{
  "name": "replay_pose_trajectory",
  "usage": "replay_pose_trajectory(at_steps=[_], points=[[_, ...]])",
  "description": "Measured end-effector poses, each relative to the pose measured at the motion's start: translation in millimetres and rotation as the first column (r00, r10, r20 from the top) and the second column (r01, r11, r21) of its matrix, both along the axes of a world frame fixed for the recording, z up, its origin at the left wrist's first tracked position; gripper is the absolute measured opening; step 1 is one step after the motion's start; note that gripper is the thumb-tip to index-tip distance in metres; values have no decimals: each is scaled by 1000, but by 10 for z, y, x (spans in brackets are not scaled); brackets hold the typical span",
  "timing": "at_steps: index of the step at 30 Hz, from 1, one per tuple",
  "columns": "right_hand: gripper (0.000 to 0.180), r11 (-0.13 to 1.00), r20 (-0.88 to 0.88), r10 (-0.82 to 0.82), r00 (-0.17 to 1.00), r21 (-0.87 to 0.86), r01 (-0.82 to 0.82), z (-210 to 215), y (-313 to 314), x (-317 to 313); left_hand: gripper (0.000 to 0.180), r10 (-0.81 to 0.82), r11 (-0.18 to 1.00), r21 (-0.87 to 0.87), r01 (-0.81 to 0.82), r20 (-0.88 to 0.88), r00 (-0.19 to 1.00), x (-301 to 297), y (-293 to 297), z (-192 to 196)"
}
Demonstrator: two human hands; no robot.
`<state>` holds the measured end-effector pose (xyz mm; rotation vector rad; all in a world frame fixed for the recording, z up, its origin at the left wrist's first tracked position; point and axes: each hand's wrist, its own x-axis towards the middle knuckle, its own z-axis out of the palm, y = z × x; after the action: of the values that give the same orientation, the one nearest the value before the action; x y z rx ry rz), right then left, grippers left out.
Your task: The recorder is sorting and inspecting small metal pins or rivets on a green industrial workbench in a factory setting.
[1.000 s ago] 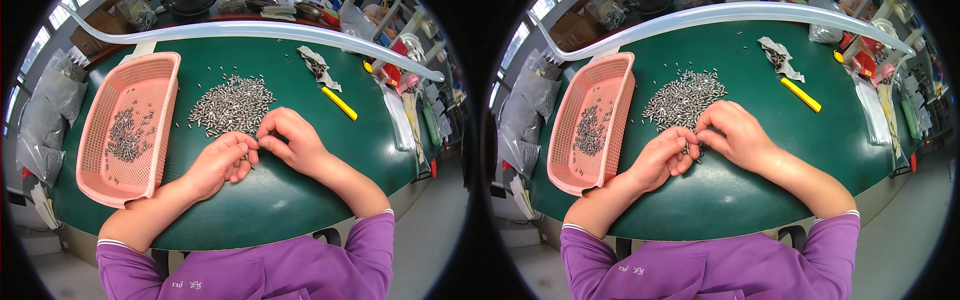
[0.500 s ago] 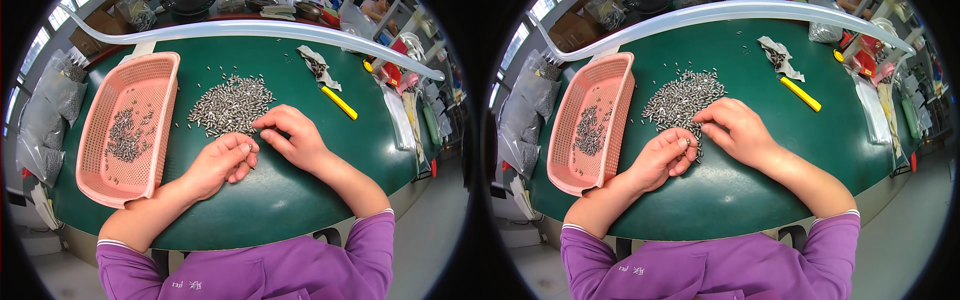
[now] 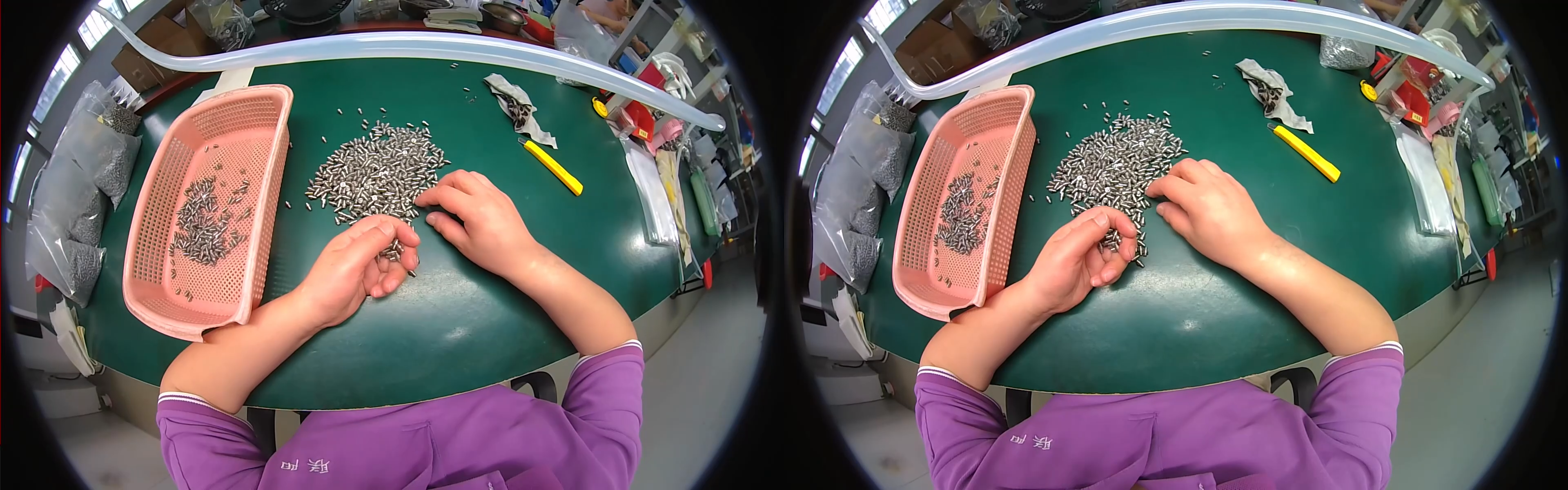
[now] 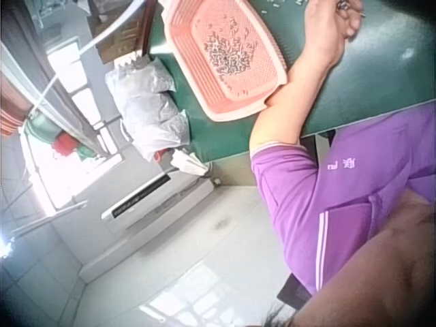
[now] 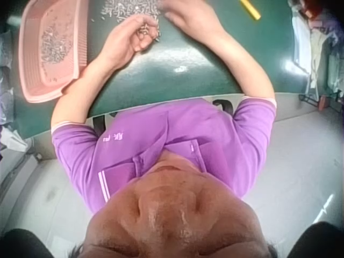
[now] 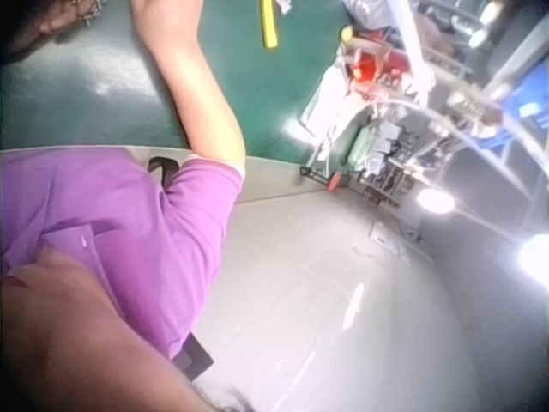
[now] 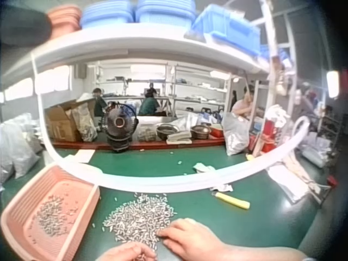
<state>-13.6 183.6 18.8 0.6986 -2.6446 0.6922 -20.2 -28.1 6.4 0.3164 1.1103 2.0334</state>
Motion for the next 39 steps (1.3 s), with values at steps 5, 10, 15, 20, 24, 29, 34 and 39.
replay_pose_trajectory(at_steps=[5,10,15,20,24,29,34,39], points=[[15,1000,51,-2,999,22,0,-1,22,-7,19,2,1000,-5,-2,-20,1000,-6,10,-44],[9,958,314,60,948,-286,34,98,-80,66,15,4,1000,-23,-4,-2,1000,4,18,-9],[6,832,406,298,864,-554,-27,143,-142,165,17,8,998,-56,-9,-15,1000,27,31,11],[11,792,457,347,819,-610,5,152,-150,150,17,20,999,-48,-21,-13,1000,30,22,-21],[20,853,403,208,892,-520,36,106,-76,64,15,-4,1000,-17,3,-29,1000,15,17,-23],[21,996,40,77,996,-55,-75,-9,5,-3,15,-13,1000,-18,13,-41,999,15,21,-1],[14,995,13,103,995,2,-103,-21,21,-10,21,-18,1000,-19,18,1,1000,6,8,-1],[14,995,15,48,999,86,-49,5,15,4,24,9,1000,-26,-9,13,1000,16,20,12]])
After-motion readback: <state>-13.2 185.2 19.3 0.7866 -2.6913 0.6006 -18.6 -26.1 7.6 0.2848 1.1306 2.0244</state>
